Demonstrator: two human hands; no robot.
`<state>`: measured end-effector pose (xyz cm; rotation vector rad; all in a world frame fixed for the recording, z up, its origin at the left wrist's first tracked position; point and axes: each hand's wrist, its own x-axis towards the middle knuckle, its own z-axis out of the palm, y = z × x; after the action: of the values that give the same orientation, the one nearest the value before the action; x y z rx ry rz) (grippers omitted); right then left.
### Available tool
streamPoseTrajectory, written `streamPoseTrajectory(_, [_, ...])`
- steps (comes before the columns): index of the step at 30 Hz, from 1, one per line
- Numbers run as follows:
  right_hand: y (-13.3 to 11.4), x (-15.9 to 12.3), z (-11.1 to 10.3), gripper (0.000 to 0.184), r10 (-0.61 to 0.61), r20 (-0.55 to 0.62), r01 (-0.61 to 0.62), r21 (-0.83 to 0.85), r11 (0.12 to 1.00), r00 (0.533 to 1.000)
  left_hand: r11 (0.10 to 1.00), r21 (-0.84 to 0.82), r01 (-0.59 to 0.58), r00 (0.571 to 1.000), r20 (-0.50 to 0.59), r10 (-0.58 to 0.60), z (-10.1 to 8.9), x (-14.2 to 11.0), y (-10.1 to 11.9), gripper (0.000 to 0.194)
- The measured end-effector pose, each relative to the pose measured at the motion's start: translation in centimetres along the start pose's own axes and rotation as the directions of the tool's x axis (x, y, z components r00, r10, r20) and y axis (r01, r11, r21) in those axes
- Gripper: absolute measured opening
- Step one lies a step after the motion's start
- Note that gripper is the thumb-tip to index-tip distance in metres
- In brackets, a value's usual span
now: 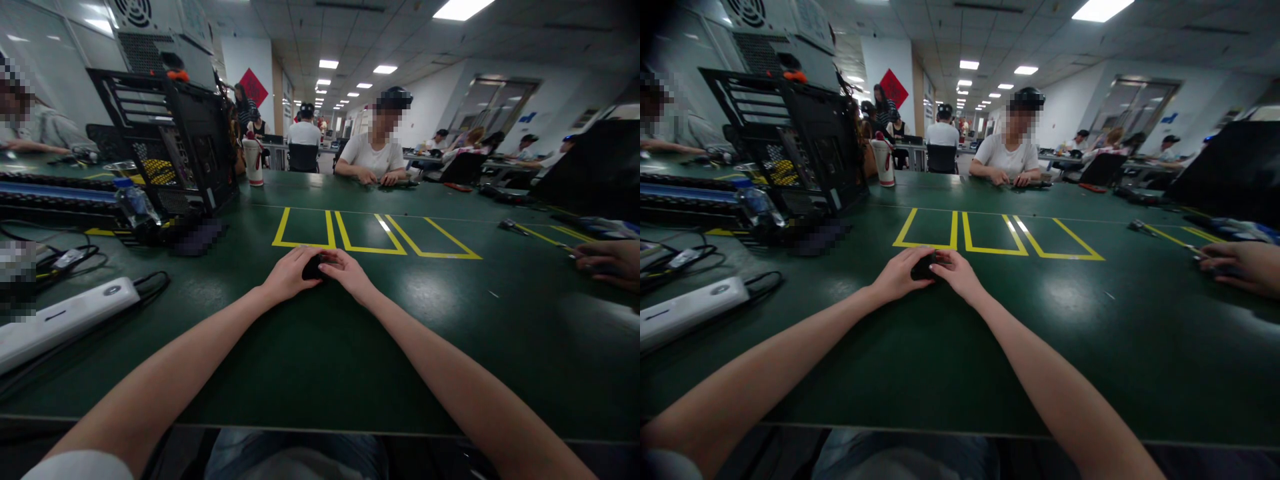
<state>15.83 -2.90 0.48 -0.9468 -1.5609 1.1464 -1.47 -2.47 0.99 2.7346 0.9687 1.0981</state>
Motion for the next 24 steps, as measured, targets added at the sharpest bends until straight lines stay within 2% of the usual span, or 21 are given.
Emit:
streamPoseTrajectory(3, [0.14,-0.04,-0.18,0.034,0.031,0.057,-0.032,0.003,0.999,0.998,1.000,-0.004,-0.004,1.000,0.006,0.005,-0.07,-0.01,-0.03,0.059])
streamPoseTrajectory(6, [0.16,-0.10,-0.20,0.034,0.002,0.086,-0.005,0.037,0.999,0.996,1.000,-0.013,-0.014,1.000,-0.002,0.014,-0.04,-0.05,-0.11,0.058])
streamPoseTrajectory(11, [-0.18,-0.10,0.03,0.021,-0.045,0.009,0.045,0.011,0.999,0.999,1.000,-0.012,-0.013,1.000,0.000,0.013,-0.04,-0.04,0.02,0.059])
streamPoseTrajectory(13, [-0.18,-0.08,0.00,0.026,-0.029,-0.009,0.029,-0.008,1.000,1.000,1.000,-0.014,-0.014,1.000,0.001,0.014,-0.10,-0.02,0.13,0.059])
streamPoseTrajectory(17, [0.20,-0.02,-0.26,0.034,0.021,0.030,-0.020,-0.017,1.000,0.999,1.000,-0.015,-0.011,1.000,0.000,0.011,-0.15,-0.02,0.19,0.058])
streamPoseTrajectory(20, [0.39,0.00,-0.27,0.032,-0.019,0.070,0.015,0.050,0.999,0.997,1.000,-0.014,-0.012,1.000,-0.003,0.012,-0.05,-0.05,0.04,0.059])
streamPoseTrajectory(24, [0.10,-0.05,-0.01,0.024,-0.041,0.031,0.039,0.052,0.998,0.999,1.000,-0.005,-0.011,1.000,0.001,0.011,0.08,-0.04,-0.12,0.059])
